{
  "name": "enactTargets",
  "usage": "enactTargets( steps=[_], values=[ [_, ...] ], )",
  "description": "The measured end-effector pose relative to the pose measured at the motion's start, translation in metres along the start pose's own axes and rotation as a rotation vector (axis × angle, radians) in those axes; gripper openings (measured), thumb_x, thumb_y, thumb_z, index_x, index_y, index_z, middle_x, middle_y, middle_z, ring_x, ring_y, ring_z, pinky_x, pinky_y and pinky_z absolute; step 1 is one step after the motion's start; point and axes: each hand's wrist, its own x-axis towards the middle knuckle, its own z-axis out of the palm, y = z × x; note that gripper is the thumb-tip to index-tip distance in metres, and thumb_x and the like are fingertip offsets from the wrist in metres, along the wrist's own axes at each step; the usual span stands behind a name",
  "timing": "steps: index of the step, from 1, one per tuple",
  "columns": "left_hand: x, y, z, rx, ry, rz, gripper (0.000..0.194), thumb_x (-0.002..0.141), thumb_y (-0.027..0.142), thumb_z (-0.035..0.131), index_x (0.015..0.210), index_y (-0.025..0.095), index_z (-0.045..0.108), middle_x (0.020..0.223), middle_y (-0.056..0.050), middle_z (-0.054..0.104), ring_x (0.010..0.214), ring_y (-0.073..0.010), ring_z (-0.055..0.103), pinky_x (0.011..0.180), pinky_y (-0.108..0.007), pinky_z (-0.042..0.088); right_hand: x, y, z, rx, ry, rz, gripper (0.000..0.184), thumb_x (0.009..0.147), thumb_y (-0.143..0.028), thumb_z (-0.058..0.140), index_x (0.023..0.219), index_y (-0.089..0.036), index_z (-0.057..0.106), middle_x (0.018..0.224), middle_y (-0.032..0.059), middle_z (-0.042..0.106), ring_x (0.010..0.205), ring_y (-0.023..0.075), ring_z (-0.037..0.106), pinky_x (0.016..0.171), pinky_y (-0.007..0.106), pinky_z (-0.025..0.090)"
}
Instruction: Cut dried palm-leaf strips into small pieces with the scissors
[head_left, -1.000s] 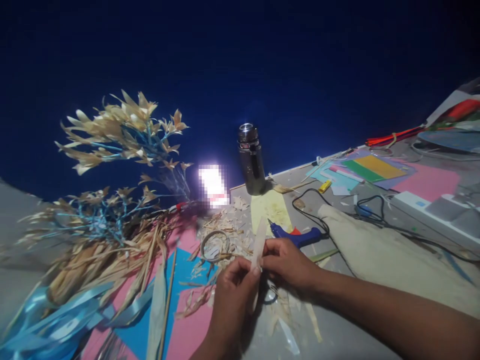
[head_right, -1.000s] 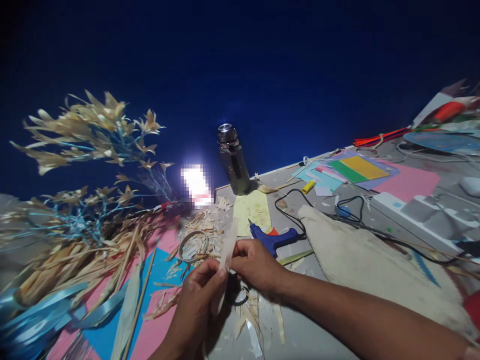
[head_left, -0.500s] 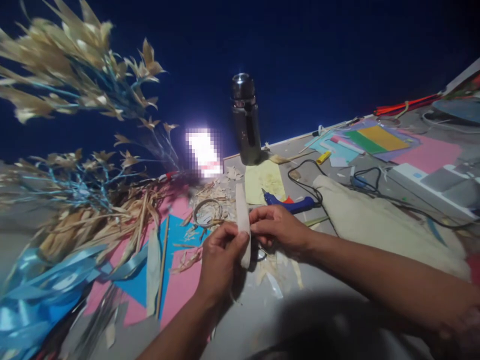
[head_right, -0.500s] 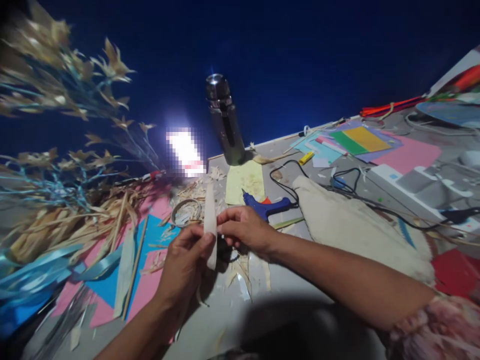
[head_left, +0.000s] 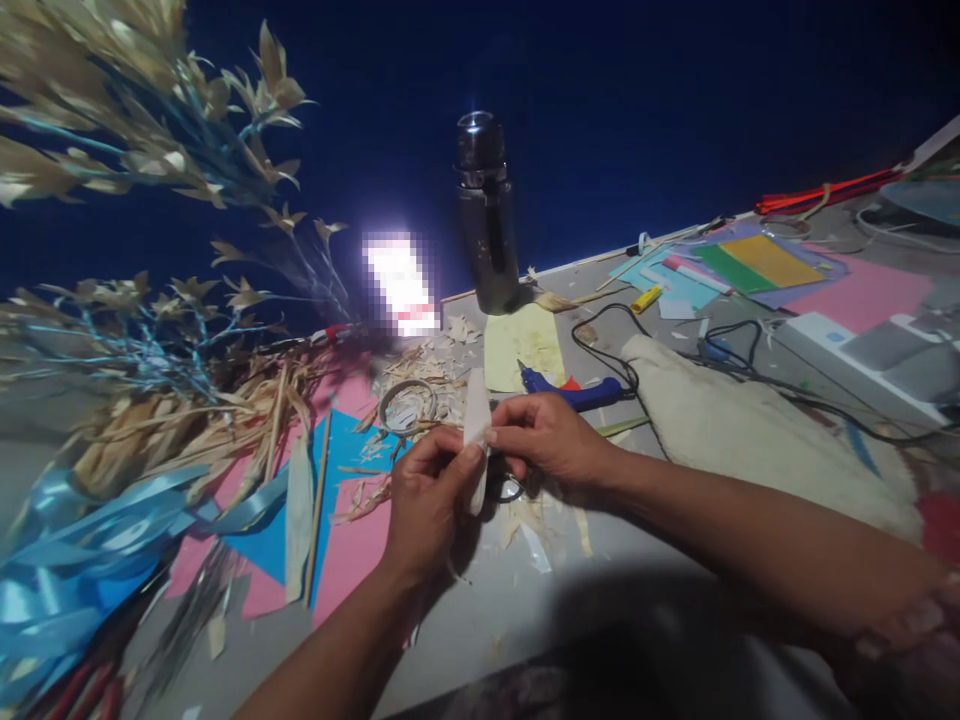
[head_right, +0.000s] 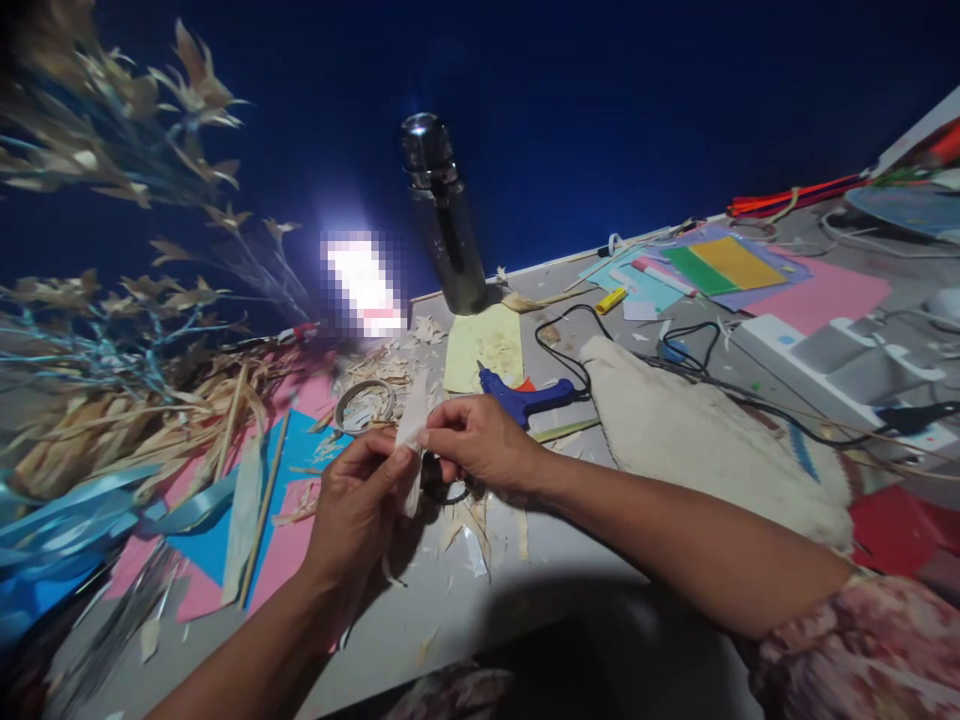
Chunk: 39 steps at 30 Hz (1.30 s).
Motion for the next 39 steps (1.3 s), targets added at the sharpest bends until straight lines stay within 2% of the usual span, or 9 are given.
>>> enactTargets(
  steps=[5, 9, 14, 17, 22, 25, 30, 36, 39],
  values=[
    [0.000, -0.001, -0.001, 0.005, -0.001, -0.105, 0.024, 0.080, 0.040, 0.076, 0.082, 0.020, 0.064, 0.055, 0.006, 0.053, 0.046, -0.0103, 0.050, 0.046, -0.021, 0.042, -0.003, 0.000, 0.004, -0.095, -0.017, -0.013, 0.026, 0.073, -0.036, 0.076, 0.070, -0.016, 0.060, 0.052, -0.0049, 0.054, 0.041, 0.0077, 0.051, 0.038, 0.016, 0.037],
    [-0.002, -0.005, -0.001, 0.127, 0.095, -0.048, 0.029, 0.079, 0.041, 0.077, 0.072, 0.019, 0.058, 0.057, 0.006, 0.055, 0.045, -0.0076, 0.046, 0.047, -0.019, 0.041, -0.004, 0.008, 0.007, -0.183, -0.023, -0.030, 0.018, 0.074, -0.029, 0.071, 0.070, -0.017, 0.058, 0.051, -0.0054, 0.054, 0.041, 0.0086, 0.053, 0.037, 0.016, 0.038],
    [0.000, -0.004, -0.002, 0.178, 0.127, 0.014, 0.038, 0.088, 0.054, 0.062, 0.070, 0.021, 0.052, 0.054, 0.005, 0.050, 0.047, -0.0107, 0.043, 0.045, -0.021, 0.036, -0.003, 0.013, 0.007, -0.138, -0.047, 0.056, 0.011, 0.074, -0.023, 0.066, 0.070, -0.016, 0.059, 0.069, 0.0016, 0.069, 0.042, 0.0070, 0.053, 0.036, 0.016, 0.038],
    [0.003, -0.003, -0.003, 0.282, 0.154, 0.099, 0.037, 0.089, 0.049, 0.062, 0.067, 0.021, 0.051, 0.058, 0.005, 0.048, 0.053, -0.0119, 0.042, 0.049, -0.022, 0.036, -0.003, 0.014, 0.009, -0.046, -0.064, 0.057, 0.019, 0.076, -0.032, 0.071, 0.077, -0.016, 0.061, 0.072, 0.0019, 0.070, 0.044, 0.0066, 0.053, 0.039, 0.017, 0.040],
    [0.002, -0.004, 0.000, 0.424, 0.120, 0.272, 0.028, 0.089, 0.032, 0.064, 0.066, 0.020, 0.054, 0.064, 0.003, 0.050, 0.064, -0.0139, 0.044, 0.062, -0.023, 0.037, -0.002, 0.016, 0.008, -0.050, -0.125, 0.043, 0.037, 0.069, -0.041, 0.083, 0.070, -0.017, 0.055, 0.049, -0.0055, 0.056, 0.043, 0.0082, 0.050, 0.041, 0.017, 0.039],
    [0.002, -0.003, 0.003, 0.404, 0.105, 0.253, 0.028, 0.089, 0.032, 0.063, 0.065, 0.021, 0.053, 0.063, 0.003, 0.049, 0.063, -0.0143, 0.043, 0.061, -0.024, 0.036, -0.001, 0.015, 0.005, -0.117, -0.148, 0.054, 0.036, 0.072, -0.042, 0.081, 0.067, -0.017, 0.055, 0.046, -0.0048, 0.057, 0.040, 0.0082, 0.050, 0.040, 0.017, 0.038],
    [0.004, -0.004, 0.003, 0.368, 0.110, 0.202, 0.029, 0.090, 0.037, 0.063, 0.068, 0.021, 0.053, 0.063, 0.004, 0.046, 0.061, -0.0131, 0.040, 0.059, -0.022, 0.036, 0.003, 0.019, 0.001, 0.013, -0.245, 0.118, 0.038, 0.074, -0.048, 0.078, 0.070, -0.016, 0.060, 0.045, -0.0045, 0.057, 0.034, 0.0079, 0.045, 0.035, 0.018, 0.035],
    [0.007, -0.004, 0.000, 0.265, 0.094, 0.150, 0.031, 0.085, 0.042, 0.069, 0.069, 0.020, 0.053, 0.062, 0.005, 0.047, 0.058, -0.0122, 0.041, 0.057, -0.022, 0.037, -0.002, 0.022, 0.009, 0.024, -0.116, -0.002, 0.038, 0.075, -0.047, 0.079, 0.069, -0.016, 0.058, 0.054, -0.0038, 0.060, 0.041, 0.0060, 0.046, 0.039, 0.016, 0.033],
    [0.007, -0.002, 0.000, 0.246, 0.061, 0.174, 0.029, 0.086, 0.039, 0.068, 0.070, 0.020, 0.054, 0.064, 0.005, 0.048, 0.060, -0.0120, 0.041, 0.060, -0.023, 0.037, -0.005, 0.020, 0.010, 0.009, -0.120, -0.033, 0.036, 0.077, -0.046, 0.077, 0.070, -0.016, 0.059, 0.050, -0.0058, 0.055, 0.042, 0.0062, 0.045, 0.042, 0.016, 0.034]
  ],
)
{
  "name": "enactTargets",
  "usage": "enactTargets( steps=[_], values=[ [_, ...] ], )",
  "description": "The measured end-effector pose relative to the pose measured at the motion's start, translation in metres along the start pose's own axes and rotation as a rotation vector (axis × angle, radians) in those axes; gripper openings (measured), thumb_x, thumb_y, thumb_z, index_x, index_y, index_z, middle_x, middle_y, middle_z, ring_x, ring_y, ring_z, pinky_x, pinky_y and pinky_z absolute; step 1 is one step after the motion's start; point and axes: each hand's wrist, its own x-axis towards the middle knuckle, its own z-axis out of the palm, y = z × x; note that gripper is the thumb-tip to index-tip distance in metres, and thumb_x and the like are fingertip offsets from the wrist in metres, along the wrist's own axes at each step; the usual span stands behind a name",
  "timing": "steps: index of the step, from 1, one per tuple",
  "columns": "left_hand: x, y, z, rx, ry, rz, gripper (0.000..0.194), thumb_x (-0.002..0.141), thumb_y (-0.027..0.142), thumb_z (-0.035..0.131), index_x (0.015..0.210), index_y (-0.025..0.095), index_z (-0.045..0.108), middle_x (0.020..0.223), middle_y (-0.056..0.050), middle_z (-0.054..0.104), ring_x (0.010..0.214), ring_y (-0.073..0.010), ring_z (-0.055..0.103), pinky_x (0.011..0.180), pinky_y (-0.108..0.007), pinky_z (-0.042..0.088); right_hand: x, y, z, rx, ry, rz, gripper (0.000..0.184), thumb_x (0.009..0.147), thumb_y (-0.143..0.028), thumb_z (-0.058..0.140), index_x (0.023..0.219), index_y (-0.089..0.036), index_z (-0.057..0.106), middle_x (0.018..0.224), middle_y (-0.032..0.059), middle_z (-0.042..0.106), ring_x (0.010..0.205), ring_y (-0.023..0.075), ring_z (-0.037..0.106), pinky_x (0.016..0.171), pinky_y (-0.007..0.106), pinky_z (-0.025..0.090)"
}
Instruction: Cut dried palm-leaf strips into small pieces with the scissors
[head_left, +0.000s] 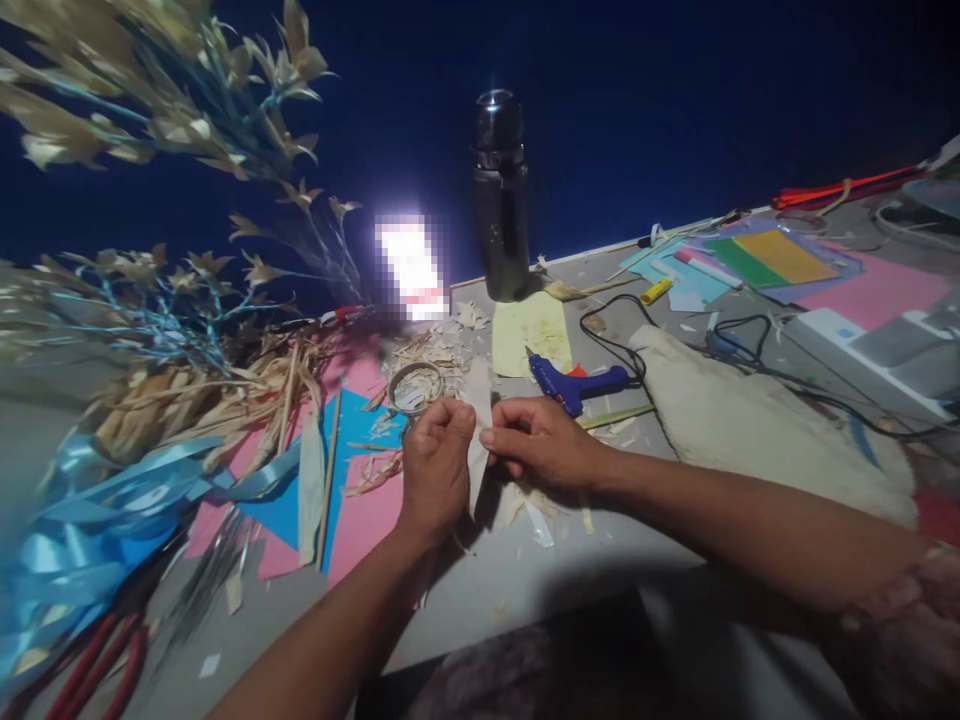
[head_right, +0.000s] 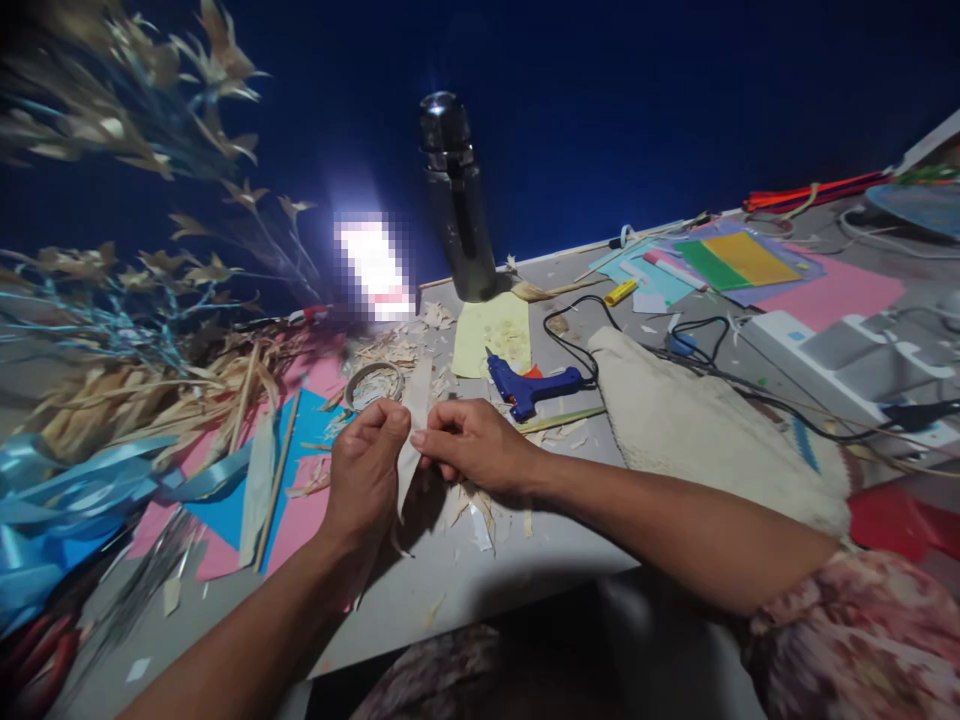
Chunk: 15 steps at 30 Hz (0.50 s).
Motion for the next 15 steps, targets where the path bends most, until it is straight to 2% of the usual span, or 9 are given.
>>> enactTargets(
  steps=[5, 11, 15],
  values=[
    [-0.0020, -0.0027, -0.0029, 0.122, 0.060, 0.089, 0.026, 0.089, 0.034, 0.064, 0.070, 0.020, 0.053, 0.064, 0.005, 0.045, 0.060, -0.0121, 0.038, 0.060, -0.023, 0.035, -0.0012, -0.0010, 0.0001, 0.047, -0.132, 0.112, 0.039, 0.071, -0.047, 0.082, 0.075, -0.017, 0.059, 0.054, -0.0051, 0.057, 0.044, 0.0084, 0.050, 0.043, 0.019, 0.041],
    [-0.0010, -0.0049, -0.0026, 0.075, 0.045, 0.066, 0.028, 0.089, 0.035, 0.063, 0.069, 0.020, 0.052, 0.062, 0.006, 0.040, 0.057, -0.0118, 0.034, 0.057, -0.023, 0.033, -0.0018, -0.0029, -0.0010, -0.100, -0.147, 0.082, 0.032, 0.074, -0.042, 0.080, 0.070, -0.014, 0.063, 0.052, -0.0029, 0.060, 0.045, 0.0085, 0.053, 0.045, 0.018, 0.041],
    [0.0002, -0.0025, -0.0015, 0.087, 0.087, 0.092, 0.026, 0.090, 0.035, 0.063, 0.071, 0.020, 0.053, 0.062, 0.006, 0.040, 0.056, -0.0112, 0.034, 0.056, -0.023, 0.033, -0.0012, -0.0039, -0.0005, -0.015, -0.164, 0.111, 0.033, 0.075, -0.044, 0.077, 0.069, -0.015, 0.063, 0.049, -0.0032, 0.059, 0.041, 0.0084, 0.051, 0.042, 0.018, 0.040]
  ],
)
